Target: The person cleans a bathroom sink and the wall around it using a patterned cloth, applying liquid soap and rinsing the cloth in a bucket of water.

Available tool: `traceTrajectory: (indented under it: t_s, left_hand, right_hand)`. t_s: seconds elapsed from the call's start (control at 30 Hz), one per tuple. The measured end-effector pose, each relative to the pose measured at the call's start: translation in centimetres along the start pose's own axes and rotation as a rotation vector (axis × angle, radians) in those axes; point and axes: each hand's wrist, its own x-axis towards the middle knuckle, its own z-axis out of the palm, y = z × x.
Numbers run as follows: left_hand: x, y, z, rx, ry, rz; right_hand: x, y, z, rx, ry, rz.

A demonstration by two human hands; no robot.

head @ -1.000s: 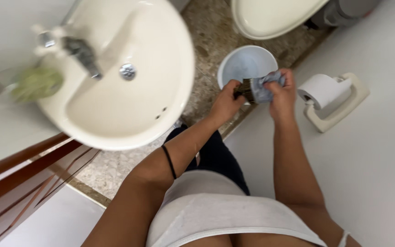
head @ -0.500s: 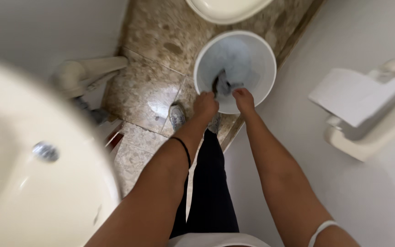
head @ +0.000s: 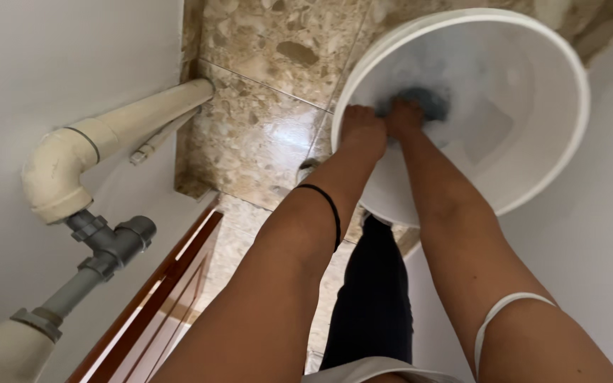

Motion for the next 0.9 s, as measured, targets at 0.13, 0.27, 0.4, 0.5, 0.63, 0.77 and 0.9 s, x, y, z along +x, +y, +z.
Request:
traceTrajectory:
  t_s: [0.13, 0.27, 0.4, 0.5, 0.63, 0.77, 0.9]
  left_hand:
    - [2.5, 0.0, 0.6, -0.205, 0.002, -0.040]
    - [1.6, 0.9, -1.2, -0.673, 0.136, -0.043]
    - [-2.7, 3.2, -4.2, -1.277, 0.203, -0.061]
    - [-5.9, 5.9, -5.3, -1.338, 0.335, -0.157]
    - [-8.3, 9.1, -5.5, -1.523, 0.491, -0.300]
    - [-9.8, 11.0, -6.0, -1.878, 0.635, -0.165]
    - [-14.6, 11.8, -9.3, -1.133, 1.110, -0.121]
  right_hand:
    - [-0.4, 0.9, -0.7, 0.268, 0.066, -0.029]
    - [-6.0, 0.5, -7.5, 1.216, 0.048, 0.288]
    - [-14.8, -3.8, -15.3, 1.860, 0.255, 0.319]
    - [-19.2, -5.3, -17.8, 1.843, 0.335, 0.187]
    - [-21.5, -5.0, -19.4, 2.043, 0.237, 0.259]
    - [-22.5, -5.2, -20.2, 2.423, -0.199, 0.082]
    - [-26.1, -8.1, -25.1, 2.314, -0.226, 0.096]
